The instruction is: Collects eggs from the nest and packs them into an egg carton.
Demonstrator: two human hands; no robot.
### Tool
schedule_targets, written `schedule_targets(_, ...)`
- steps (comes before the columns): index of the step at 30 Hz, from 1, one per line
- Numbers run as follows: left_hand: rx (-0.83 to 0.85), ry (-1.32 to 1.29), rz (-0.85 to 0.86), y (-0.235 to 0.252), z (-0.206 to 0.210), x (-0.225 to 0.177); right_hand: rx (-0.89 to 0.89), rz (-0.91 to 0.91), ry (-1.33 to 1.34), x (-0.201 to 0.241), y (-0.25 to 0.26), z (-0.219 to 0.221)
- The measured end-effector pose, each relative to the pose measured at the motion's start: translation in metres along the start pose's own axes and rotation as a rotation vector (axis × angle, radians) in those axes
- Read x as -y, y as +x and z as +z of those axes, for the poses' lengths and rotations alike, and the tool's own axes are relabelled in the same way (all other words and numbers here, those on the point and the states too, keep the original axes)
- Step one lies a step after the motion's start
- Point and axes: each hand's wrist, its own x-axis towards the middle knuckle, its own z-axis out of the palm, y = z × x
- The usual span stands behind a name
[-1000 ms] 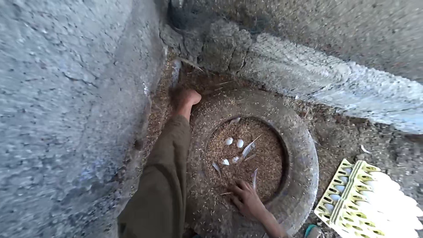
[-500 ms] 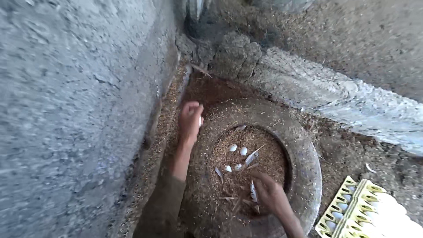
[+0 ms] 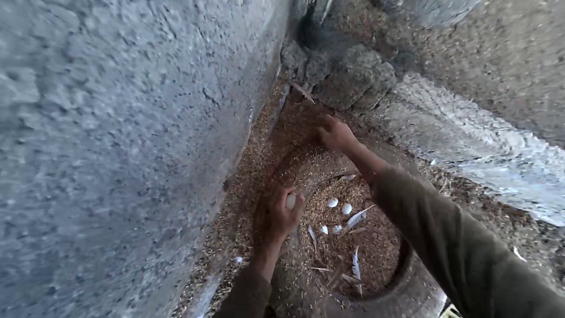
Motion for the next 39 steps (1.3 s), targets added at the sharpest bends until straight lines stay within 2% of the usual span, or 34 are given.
schedule_targets(4, -0.003, -0.03, 0.044, -0.002, 0.003, 0.006, 0.126, 0.202, -0.1, -0.004, 0.071, 0.019)
schedule_targets(7, -0.008, -0.044, 0.062, 0.001, 0.007, 0.009, 0.099, 0.316, -0.162, 0.005, 0.093, 0.05)
schedule_targets(9, 0.01, -0.051, 0.077, 0.0, 0.005, 0.014, 0.065, 0.304, -0.218, 0.024, 0.09, 0.069)
schedule_targets(12, 0.014, -0.018, 0.098, -0.002, 0.007, 0.015, 0.114, 0.212, -0.02, 0.056, 0.069, 0.079)
schedule_targets(15, 0.002, 0.029, 0.122, -0.001, 0.009, 0.013, 0.273, 0.022, 0.153, 0.095, 0.038, 0.067)
schedule_targets(17, 0.002, 0.045, 0.128, -0.002, 0.007, 0.011, 0.319, 0.106, 0.159, 0.11, 0.031, 0.045)
schedule_targets(18, 0.003, 0.047, 0.133, -0.003, 0.007, 0.01, 0.289, 0.224, 0.153, 0.109, 0.035, 0.029)
schedule_targets(20, 0.002, 0.046, 0.146, -0.004, 0.009, 0.011, 0.056, 0.28, 0.153, 0.063, 0.062, 0.033)
schedule_targets(22, -0.006, 0.045, 0.157, -0.004, 0.009, 0.013, 0.065, 0.393, 0.117, 0.038, 0.081, 0.044)
schedule_targets(23, -0.009, 0.044, 0.161, -0.003, 0.01, 0.013, 0.104, 0.399, 0.103, 0.042, 0.082, 0.054)
schedule_targets(26, -0.017, 0.055, 0.158, -0.004, 0.011, 0.011, 0.119, 0.298, 0.075, 0.083, 0.062, 0.087)
schedule_targets(29, -0.018, 0.086, 0.173, -0.004, 0.009, 0.011, 0.1, 0.248, 0.474, 0.122, -0.001, 0.053)
schedule_targets(31, -0.015, 0.082, 0.176, -0.006, 0.011, 0.009, 0.171, 0.179, 0.674, 0.127, -0.025, 0.027)
schedule_targets(33, -0.001, 0.085, 0.165, -0.006, 0.011, 0.01, 0.248, 0.034, 0.573, 0.109, -0.008, 0.025)
schedule_targets(35, 0.021, 0.1, 0.142, -0.003, 0.009, 0.01, 0.146, -0.059, 0.312, 0.083, 0.003, 0.016)
schedule_targets(39, 0.083, 0.181, 0.074, -0.004, 0.003, 0.005, -0.134, 0.096, 0.17, 0.019, -0.051, -0.034)
